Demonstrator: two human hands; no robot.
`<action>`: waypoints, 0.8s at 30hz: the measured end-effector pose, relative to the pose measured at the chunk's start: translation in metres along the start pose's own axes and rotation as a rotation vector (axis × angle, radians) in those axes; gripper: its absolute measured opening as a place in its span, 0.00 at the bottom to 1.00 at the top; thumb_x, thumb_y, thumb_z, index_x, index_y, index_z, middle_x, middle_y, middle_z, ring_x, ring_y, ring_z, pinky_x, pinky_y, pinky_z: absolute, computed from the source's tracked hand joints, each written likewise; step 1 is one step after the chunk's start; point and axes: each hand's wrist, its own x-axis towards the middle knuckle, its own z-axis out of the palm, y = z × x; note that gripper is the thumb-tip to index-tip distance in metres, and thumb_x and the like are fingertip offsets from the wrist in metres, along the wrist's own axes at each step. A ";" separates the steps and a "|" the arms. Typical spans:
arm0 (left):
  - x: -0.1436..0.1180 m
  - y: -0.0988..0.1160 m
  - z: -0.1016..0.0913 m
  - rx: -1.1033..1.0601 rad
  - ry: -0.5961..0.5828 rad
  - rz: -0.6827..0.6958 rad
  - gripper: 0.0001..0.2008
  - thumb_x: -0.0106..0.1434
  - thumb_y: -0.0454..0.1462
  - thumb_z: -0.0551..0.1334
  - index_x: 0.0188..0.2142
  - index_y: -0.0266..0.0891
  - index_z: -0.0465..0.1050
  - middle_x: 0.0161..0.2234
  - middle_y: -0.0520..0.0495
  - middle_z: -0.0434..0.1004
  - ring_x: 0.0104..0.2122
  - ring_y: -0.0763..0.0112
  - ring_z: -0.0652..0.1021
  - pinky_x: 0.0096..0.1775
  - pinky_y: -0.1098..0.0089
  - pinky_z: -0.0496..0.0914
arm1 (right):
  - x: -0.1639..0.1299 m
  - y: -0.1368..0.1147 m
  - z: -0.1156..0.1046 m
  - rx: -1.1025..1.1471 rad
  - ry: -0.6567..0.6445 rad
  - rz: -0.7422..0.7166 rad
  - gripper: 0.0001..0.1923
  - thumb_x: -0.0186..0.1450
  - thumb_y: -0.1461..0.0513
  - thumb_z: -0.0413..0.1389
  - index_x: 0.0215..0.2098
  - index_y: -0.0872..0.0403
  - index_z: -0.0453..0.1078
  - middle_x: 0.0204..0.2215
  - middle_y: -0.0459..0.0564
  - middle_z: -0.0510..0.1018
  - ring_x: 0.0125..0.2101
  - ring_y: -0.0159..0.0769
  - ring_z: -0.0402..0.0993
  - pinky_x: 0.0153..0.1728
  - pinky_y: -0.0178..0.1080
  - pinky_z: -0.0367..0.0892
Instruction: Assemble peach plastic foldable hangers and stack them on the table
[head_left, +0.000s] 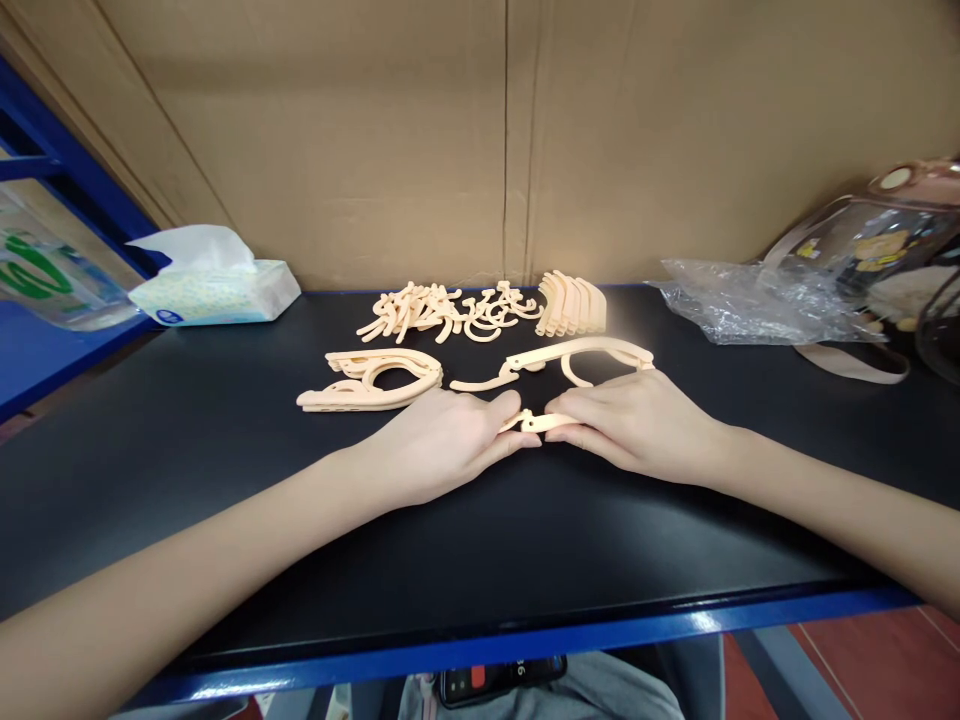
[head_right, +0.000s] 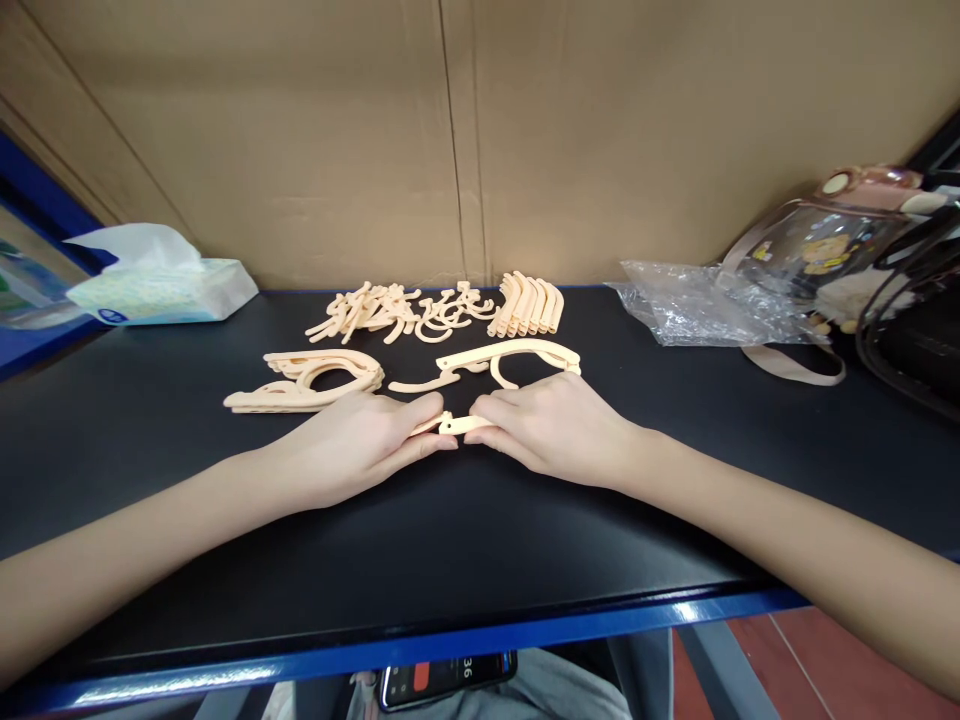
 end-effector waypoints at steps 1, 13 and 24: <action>0.000 0.000 0.001 0.026 0.003 0.009 0.16 0.71 0.46 0.46 0.30 0.40 0.58 0.19 0.54 0.67 0.19 0.69 0.71 0.23 0.72 0.56 | 0.000 0.000 0.000 0.002 -0.007 0.003 0.20 0.72 0.54 0.41 0.34 0.55 0.70 0.24 0.44 0.76 0.23 0.31 0.71 0.23 0.35 0.53; 0.002 -0.002 0.010 0.375 0.151 0.149 0.16 0.72 0.42 0.44 0.33 0.37 0.61 0.22 0.51 0.73 0.19 0.66 0.76 0.19 0.70 0.55 | 0.002 0.000 0.000 0.146 -0.127 0.067 0.21 0.72 0.53 0.39 0.35 0.53 0.69 0.26 0.47 0.77 0.28 0.34 0.72 0.30 0.37 0.56; -0.003 0.001 0.008 0.383 0.215 0.157 0.14 0.71 0.42 0.45 0.33 0.38 0.61 0.23 0.50 0.73 0.21 0.66 0.76 0.21 0.70 0.58 | 0.004 -0.002 -0.001 0.165 -0.142 0.086 0.23 0.72 0.52 0.38 0.34 0.53 0.69 0.26 0.47 0.76 0.27 0.34 0.71 0.29 0.37 0.55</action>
